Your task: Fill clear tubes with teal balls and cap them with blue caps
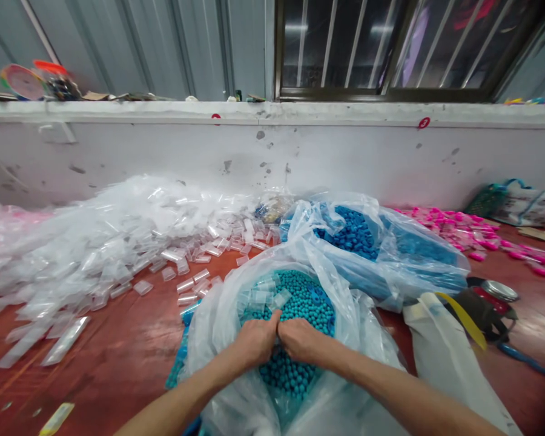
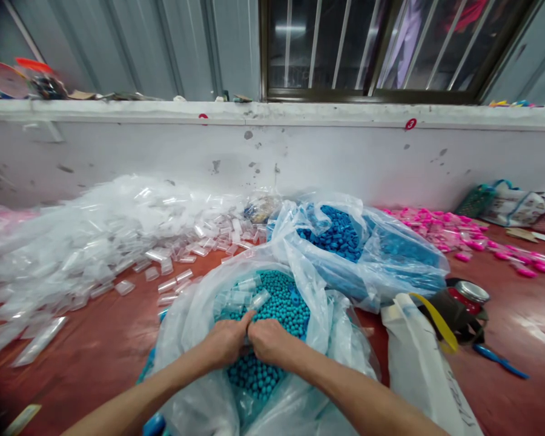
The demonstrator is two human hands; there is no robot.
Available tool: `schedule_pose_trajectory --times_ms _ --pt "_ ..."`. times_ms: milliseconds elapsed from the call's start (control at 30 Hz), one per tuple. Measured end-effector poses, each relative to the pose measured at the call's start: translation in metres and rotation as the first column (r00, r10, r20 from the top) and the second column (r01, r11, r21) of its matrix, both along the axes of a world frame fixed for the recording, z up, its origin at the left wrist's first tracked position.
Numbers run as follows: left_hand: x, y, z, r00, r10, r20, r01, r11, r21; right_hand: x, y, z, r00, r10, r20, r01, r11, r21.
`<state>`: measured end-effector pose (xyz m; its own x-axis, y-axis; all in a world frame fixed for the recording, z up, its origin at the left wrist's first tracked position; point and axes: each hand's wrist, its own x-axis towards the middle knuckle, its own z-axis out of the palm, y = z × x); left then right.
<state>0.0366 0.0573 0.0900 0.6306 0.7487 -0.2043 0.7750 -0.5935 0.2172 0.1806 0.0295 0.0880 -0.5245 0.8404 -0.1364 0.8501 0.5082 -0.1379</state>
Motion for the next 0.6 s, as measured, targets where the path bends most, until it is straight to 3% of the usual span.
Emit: schedule_pose_trajectory --times_ms 100,200,267,367,500,600 --pt "-0.011 0.014 0.003 0.994 0.107 -0.002 -0.107 0.994 0.038 0.014 0.016 0.012 0.998 -0.054 -0.012 0.055 0.996 0.068" --pt "-0.021 0.021 0.0 0.966 0.256 -0.022 -0.243 0.939 0.243 0.021 0.036 0.019 0.959 -0.281 0.034 0.262 0.924 0.278" --pt "-0.023 0.024 -0.005 0.957 0.29 -0.009 -0.272 0.907 0.322 0.017 0.05 0.018 0.948 -0.317 0.021 0.29 0.891 0.35" --pt "-0.018 0.03 -0.011 0.951 0.308 -0.001 -0.29 0.896 0.335 -0.001 0.07 0.006 0.971 -0.238 0.002 0.228 0.931 0.286" --pt "-0.009 0.04 -0.013 0.941 0.337 0.005 -0.321 0.892 0.318 -0.023 0.086 -0.015 0.973 -0.232 0.025 0.223 0.957 0.188" --pt "-0.01 0.045 -0.013 0.941 0.337 0.02 -0.328 0.896 0.301 -0.023 0.088 -0.018 0.98 -0.198 0.033 0.189 0.966 0.178"
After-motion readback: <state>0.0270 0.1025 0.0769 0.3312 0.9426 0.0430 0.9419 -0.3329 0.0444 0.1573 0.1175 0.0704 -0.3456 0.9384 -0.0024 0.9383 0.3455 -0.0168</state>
